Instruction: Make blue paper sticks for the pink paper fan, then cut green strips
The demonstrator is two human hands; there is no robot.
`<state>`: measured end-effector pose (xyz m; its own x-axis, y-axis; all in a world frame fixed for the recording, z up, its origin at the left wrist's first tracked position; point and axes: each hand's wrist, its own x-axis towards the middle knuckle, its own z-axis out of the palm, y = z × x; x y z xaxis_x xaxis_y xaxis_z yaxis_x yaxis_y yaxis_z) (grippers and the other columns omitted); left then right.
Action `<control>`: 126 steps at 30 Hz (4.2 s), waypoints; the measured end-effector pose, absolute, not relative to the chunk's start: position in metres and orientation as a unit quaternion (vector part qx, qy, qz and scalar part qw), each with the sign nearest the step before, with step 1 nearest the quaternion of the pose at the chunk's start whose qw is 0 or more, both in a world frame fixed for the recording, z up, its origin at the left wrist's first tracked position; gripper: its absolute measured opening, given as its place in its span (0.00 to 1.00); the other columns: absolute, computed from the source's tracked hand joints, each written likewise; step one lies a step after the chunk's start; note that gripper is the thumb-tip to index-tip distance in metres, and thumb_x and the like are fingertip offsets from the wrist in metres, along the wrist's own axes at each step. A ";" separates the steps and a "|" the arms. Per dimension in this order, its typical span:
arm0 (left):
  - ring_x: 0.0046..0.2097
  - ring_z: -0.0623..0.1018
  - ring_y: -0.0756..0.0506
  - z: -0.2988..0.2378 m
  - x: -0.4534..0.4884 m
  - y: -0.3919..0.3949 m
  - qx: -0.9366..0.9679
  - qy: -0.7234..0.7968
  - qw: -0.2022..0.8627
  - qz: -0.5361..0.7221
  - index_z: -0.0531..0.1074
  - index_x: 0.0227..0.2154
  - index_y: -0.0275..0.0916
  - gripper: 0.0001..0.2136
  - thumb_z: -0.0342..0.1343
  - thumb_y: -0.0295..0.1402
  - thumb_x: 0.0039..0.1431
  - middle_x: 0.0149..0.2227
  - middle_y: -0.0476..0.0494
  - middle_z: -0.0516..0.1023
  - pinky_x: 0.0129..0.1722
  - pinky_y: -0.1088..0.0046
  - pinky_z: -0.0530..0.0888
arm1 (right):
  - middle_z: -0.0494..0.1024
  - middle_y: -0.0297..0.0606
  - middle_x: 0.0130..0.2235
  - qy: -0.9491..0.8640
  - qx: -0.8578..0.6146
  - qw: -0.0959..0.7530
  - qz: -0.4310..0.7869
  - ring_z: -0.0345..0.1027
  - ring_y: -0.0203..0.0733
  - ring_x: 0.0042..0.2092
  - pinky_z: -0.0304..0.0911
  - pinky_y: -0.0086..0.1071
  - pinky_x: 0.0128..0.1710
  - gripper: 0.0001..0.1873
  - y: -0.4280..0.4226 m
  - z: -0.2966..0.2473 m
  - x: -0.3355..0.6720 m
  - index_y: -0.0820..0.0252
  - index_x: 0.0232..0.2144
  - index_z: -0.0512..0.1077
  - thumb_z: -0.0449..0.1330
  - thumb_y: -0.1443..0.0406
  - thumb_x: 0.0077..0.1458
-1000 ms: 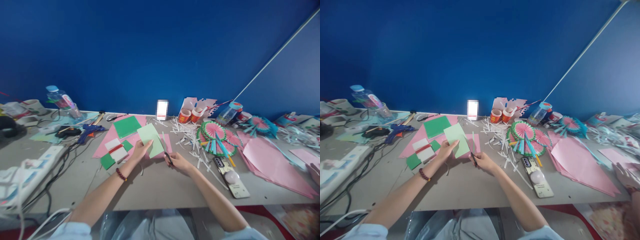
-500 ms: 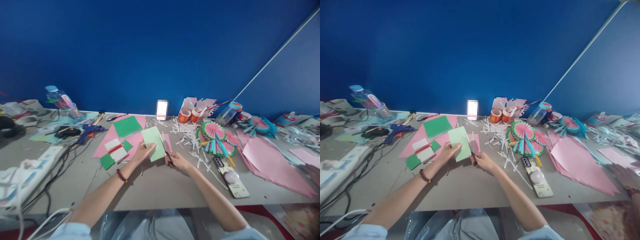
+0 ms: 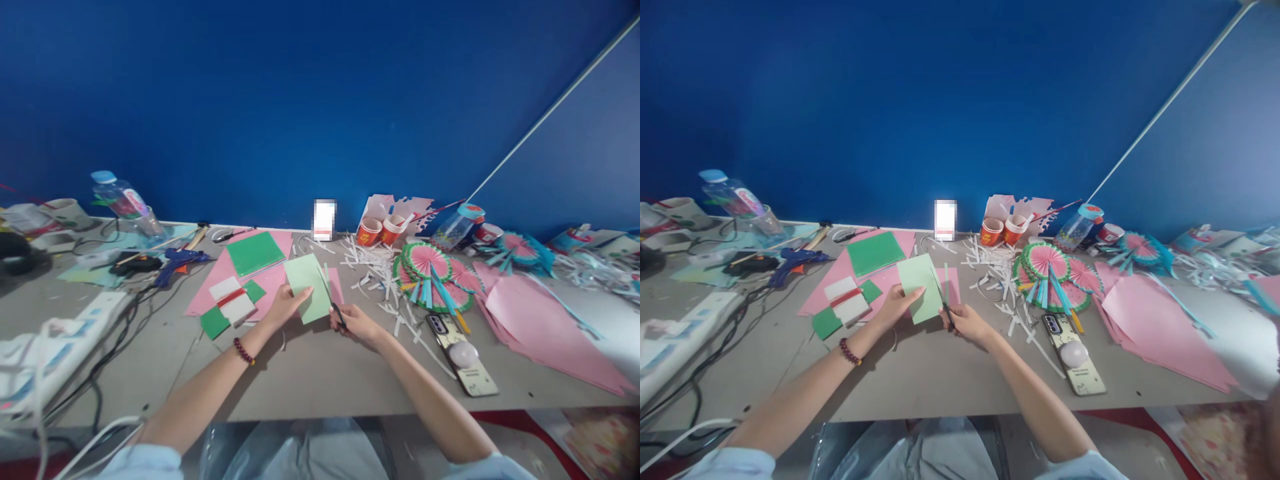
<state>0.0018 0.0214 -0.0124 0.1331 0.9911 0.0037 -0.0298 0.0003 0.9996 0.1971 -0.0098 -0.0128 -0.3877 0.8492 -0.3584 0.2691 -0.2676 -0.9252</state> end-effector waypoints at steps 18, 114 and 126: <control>0.26 0.75 0.47 -0.016 0.000 0.023 0.544 0.446 0.534 0.469 0.76 0.26 0.33 0.16 0.60 0.44 0.47 0.27 0.43 0.79 0.26 0.74 0.71 | 0.60 0.28 0.17 -0.566 -0.494 0.242 0.615 0.48 0.27 0.18 0.41 0.24 0.17 0.28 -0.009 -0.020 0.198 0.61 0.19 0.63 0.52 0.42 0.50; 0.21 0.65 0.52 0.004 0.006 0.011 0.576 0.442 0.545 0.420 0.68 0.17 0.36 0.15 0.60 0.43 0.47 0.17 0.50 0.67 0.19 0.77 0.64 | 0.66 0.30 0.20 -0.518 -0.526 0.258 0.624 0.49 0.25 0.17 0.41 0.23 0.15 0.31 -0.011 -0.012 0.195 0.62 0.21 0.64 0.56 0.38 0.41; 0.20 0.59 0.54 -0.005 0.004 0.014 0.627 0.430 0.513 0.398 0.62 0.16 0.37 0.17 0.57 0.42 0.50 0.17 0.53 0.60 0.18 0.79 0.58 | 0.64 0.28 0.17 -0.515 -0.527 0.270 0.619 0.49 0.25 0.16 0.41 0.24 0.15 0.30 -0.010 -0.013 0.194 0.62 0.21 0.64 0.56 0.39 0.41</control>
